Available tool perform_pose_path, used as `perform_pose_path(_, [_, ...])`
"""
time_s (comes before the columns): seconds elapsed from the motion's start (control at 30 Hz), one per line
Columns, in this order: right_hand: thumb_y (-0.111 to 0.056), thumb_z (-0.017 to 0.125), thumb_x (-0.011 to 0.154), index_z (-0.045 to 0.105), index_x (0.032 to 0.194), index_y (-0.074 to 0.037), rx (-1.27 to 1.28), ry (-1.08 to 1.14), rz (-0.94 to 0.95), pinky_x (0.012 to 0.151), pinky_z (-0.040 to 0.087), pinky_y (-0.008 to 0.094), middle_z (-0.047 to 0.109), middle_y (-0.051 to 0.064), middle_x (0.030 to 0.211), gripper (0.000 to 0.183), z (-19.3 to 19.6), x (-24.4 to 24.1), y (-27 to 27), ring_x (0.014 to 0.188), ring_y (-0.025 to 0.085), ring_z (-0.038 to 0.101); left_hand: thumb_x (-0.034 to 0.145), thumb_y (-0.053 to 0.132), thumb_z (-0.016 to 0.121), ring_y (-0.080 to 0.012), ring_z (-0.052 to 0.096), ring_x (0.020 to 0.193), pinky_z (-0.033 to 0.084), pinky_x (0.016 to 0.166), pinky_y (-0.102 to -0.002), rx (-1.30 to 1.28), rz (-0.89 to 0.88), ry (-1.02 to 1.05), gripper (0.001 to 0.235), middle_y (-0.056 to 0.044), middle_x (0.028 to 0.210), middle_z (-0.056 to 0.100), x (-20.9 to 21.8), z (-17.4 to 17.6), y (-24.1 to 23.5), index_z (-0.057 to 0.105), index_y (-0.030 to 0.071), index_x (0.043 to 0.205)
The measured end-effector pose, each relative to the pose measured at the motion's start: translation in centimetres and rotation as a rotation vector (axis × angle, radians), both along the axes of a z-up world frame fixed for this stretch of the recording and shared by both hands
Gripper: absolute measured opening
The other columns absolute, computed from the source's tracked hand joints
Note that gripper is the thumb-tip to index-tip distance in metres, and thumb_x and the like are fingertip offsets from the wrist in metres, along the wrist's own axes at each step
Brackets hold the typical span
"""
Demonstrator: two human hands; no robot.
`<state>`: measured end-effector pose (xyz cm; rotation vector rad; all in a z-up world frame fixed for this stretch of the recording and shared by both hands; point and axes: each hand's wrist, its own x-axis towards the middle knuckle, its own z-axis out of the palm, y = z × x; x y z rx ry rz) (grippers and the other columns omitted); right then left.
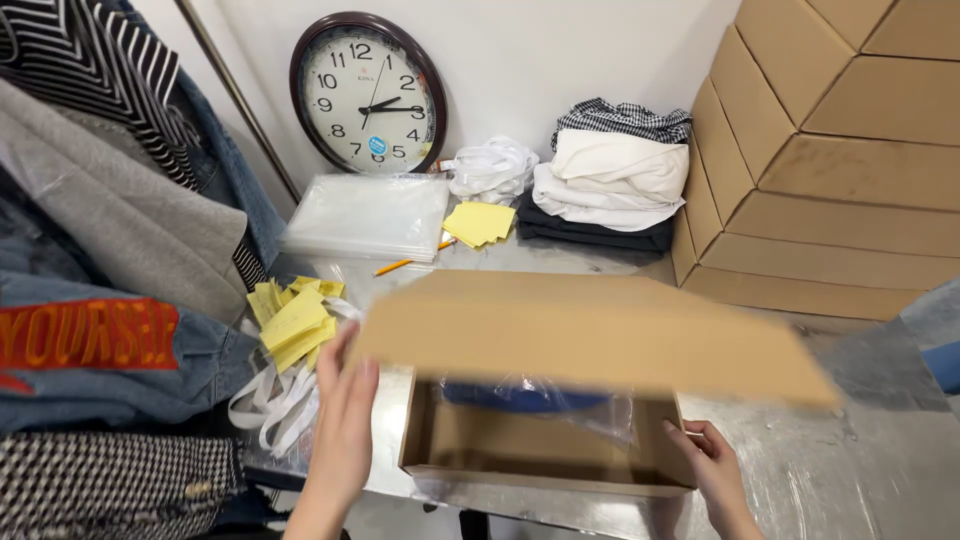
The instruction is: The person picks up a cardboard box tied with a white ribbon and places it on a metal table. They untie the ribbon, open the box, and remove a blue item wrapped in plastic. After setting the empty box aside, they unwrap the blue item and place it on a stack of folded clothes. Finally, they smooth out a sheet of bubble wrap on the table.
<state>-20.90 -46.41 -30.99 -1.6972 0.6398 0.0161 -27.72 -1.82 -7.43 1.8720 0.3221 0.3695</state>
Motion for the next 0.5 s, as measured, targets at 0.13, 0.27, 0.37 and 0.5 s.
perform_pose_path(0.13, [-0.031, 0.079, 0.092, 0.069, 0.091, -0.008, -0.091, 0.103, 0.001, 0.067, 0.043, 0.036, 0.077, 0.016, 0.087, 0.025, 2.4, 1.6, 2.7, 0.075, 0.027, 0.063, 0.098, 0.043, 0.049, -0.0112, 0.022, 0.161, 0.015, 0.130, -0.032, -0.218, 0.079, 0.066, 0.066, 0.001, 0.175, 0.026, 11.2, 2.7, 0.6, 0.045, 0.015, 0.157])
perform_pose_path(0.27, [-0.037, 0.074, 0.094, 0.076, 0.107, -0.012, -0.124, 0.128, -0.024, 0.073, 0.044, 0.035, 0.076, 0.010, 0.103, 0.029, 3.1, 3.1, 4.1, 0.083, 0.025, 0.068, 0.108, 0.029, 0.051, -0.0254, 0.049, 0.141, 0.034, 0.121, -0.040, 0.219, -0.123, -0.523, 0.040, -0.011, 0.145, 0.057, 21.8, 3.2, 2.1, 0.056, 0.008, 0.142])
perform_pose_path(0.37, [-0.038, 0.072, 0.095, 0.077, 0.106, -0.012, -0.143, 0.135, -0.013, 0.077, 0.043, 0.033, 0.077, 0.008, 0.101, 0.029, 3.3, 4.4, 5.1, 0.084, 0.023, 0.066, 0.108, 0.017, 0.047, -0.0343, 0.038, 0.150, 0.027, 0.128, -0.046, 0.367, -0.139, -0.617, 0.050, -0.019, 0.159, 0.044, 28.0, 2.1, 3.3, 0.037, 0.004, 0.155])
perform_pose_path(0.5, [-0.039, 0.073, 0.093, 0.076, 0.104, -0.013, -0.129, 0.181, -0.033, 0.079, 0.043, 0.033, 0.077, 0.008, 0.105, 0.028, 3.9, 6.6, 7.2, 0.087, 0.023, 0.067, 0.106, 0.024, 0.044, -0.0350, 0.001, 0.162, 0.010, 0.131, -0.049, 0.206, -0.232, -0.279, 0.064, -0.008, 0.175, 0.022, 34.5, -0.9, 5.1, 0.022, 0.011, 0.165])
